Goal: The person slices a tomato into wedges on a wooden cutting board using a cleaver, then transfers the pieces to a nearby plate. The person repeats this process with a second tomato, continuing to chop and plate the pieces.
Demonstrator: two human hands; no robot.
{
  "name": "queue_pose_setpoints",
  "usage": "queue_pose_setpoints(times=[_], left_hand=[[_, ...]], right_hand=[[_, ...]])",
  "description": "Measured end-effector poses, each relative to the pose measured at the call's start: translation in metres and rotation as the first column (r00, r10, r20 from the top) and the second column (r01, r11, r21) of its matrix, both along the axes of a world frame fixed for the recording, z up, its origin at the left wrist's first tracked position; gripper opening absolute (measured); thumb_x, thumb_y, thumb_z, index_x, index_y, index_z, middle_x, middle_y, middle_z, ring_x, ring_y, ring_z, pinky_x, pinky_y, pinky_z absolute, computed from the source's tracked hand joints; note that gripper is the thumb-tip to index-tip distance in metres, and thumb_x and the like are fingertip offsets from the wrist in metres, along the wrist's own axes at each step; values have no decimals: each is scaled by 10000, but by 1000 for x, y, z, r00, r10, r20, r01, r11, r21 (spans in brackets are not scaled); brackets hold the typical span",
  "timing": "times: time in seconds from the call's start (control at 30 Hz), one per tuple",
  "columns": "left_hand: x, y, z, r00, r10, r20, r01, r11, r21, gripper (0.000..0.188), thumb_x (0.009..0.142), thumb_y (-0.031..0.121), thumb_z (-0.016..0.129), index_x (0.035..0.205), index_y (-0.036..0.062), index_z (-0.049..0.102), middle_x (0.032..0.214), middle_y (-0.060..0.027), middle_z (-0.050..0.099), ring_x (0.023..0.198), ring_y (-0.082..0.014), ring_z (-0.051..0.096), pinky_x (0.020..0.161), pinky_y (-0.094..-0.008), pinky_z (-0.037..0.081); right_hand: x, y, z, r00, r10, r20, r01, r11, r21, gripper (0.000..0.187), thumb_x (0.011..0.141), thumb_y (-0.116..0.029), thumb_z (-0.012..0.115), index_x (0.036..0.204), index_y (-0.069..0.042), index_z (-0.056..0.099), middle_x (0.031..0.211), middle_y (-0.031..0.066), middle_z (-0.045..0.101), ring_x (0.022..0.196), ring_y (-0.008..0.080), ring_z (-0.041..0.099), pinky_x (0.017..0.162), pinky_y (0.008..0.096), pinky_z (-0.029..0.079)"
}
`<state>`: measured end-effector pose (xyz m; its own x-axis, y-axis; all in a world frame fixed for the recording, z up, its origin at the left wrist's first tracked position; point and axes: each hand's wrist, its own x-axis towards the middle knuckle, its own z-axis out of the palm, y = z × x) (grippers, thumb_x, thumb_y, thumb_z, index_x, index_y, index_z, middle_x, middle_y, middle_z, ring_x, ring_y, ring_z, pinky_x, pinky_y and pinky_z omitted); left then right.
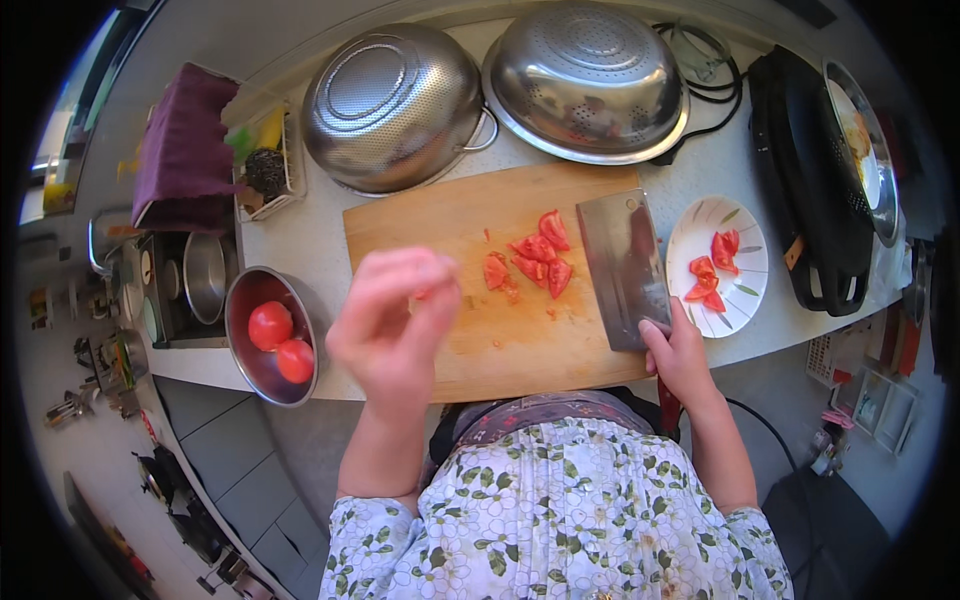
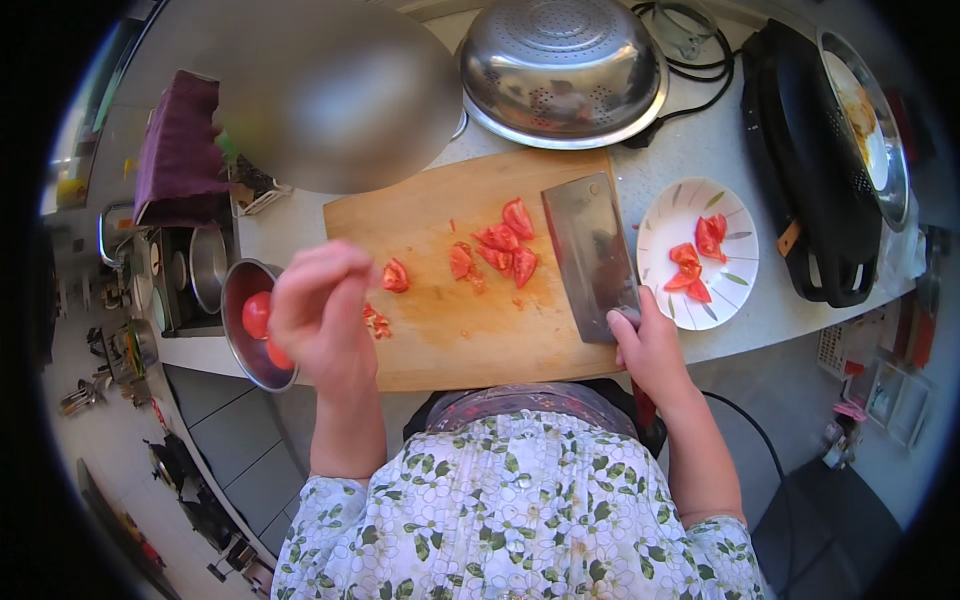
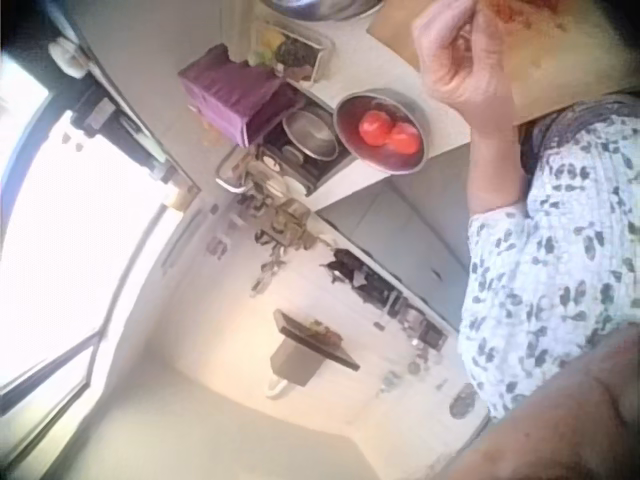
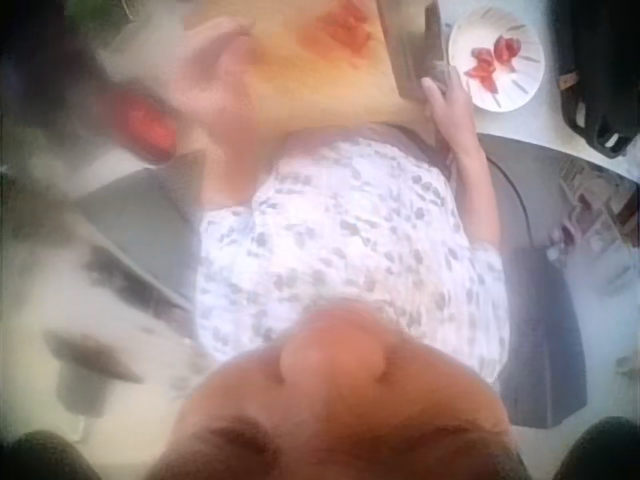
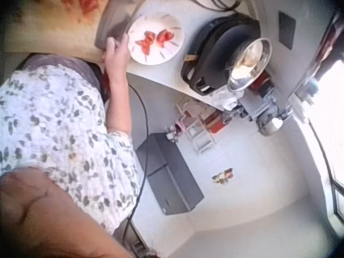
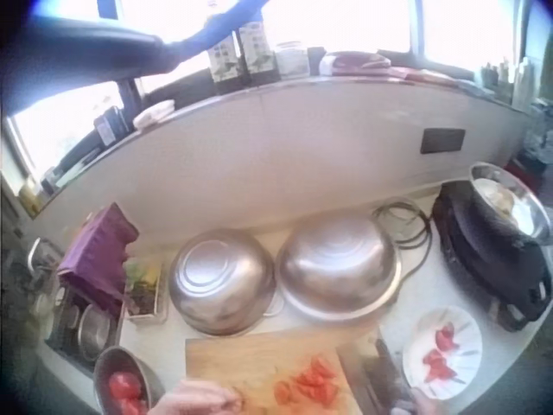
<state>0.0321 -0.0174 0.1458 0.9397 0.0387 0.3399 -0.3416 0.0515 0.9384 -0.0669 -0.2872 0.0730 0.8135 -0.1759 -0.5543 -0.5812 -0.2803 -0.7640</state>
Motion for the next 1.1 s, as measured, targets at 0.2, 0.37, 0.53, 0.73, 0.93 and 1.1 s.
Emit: queue_pose_setpoints(times=[0.2, 0.37, 0.53, 0.73, 0.93, 1.1], left_hand=[[-13, 18, -77, 921, 63, -384, 102, 914, 393, 221, 811, -40, 667, 1029, 0, 661, 975, -56, 607, 754, -94, 568, 694, -227, 475], [-22, 12, -94, 946, 79, -315, 152, 750, 644, 271, 785, -6, 687, 1052, 34, 660, 993, -92, 614, 766, -190, 610, 693, -287, 501], [-10, 3, -110, 984, 53, -168, 102, 607, 788, 323, 757, 43, 723, 1068, 59, 641, 966, -125, 603, 784, -274, 620, 696, -352, 508], [-5, -7, -110, 957, 75, -280, 156, 681, 716, 237, 743, 17, 726, 946, 34, 604, 883, -114, 596, 738, -281, 605, 667, -360, 504], [-19, 6, -119, 806, 83, -586, 202, 892, 404, 206, 765, -12, 707, 939, 12, 599, 820, -90, 634, 686, -228, 604, 641, -325, 510], [-24, -2, -122, 968, 141, -207, 31, 751, 659, 333, 822, 80, 695, 1138, 39, 600, 1133, -146, 605, 1021, -284, 574, 889, -374, 464]], right_hand=[[-3, -2, -6, 1000, 9, -15, -9, 1000, -27, 405, 927, -149, 582, 1214, 86, 417, 670, 103, 622, 466, 115, 538, 432, 268, 424], [-2, -2, -4, 999, 53, 3, -53, 997, -64, 419, 925, -147, 580, 1229, 85, 410, 674, 116, 629, 462, 123, 539, 435, 275, 426], [-4, 1, -4, 1000, 23, 21, -22, 998, -66, 326, 927, -121, 565, 1194, 21, 443, 676, 73, 596, 463, 101, 512, 428, 260, 406], [-7, 2, -6, 1000, 3, 30, -2, 999, -53, 299, 929, -111, 560, 1191, -10, 456, 680, 45, 578, 464, 87, 494, 425, 249, 394], [-9, -2, -10, 997, 33, 65, -29, 997, -65, 400, 921, -159, 583, 1210, 64, 420, 723, 139, 663, 461, 139, 558, 442, 290, 441], [-3, 1, -8, 1000, 16, 1, -16, 999, -46, 397, 919, -165, 579, 1209, 58, 424, 710, 122, 648, 479, 141, 571, 458, 289, 450]])
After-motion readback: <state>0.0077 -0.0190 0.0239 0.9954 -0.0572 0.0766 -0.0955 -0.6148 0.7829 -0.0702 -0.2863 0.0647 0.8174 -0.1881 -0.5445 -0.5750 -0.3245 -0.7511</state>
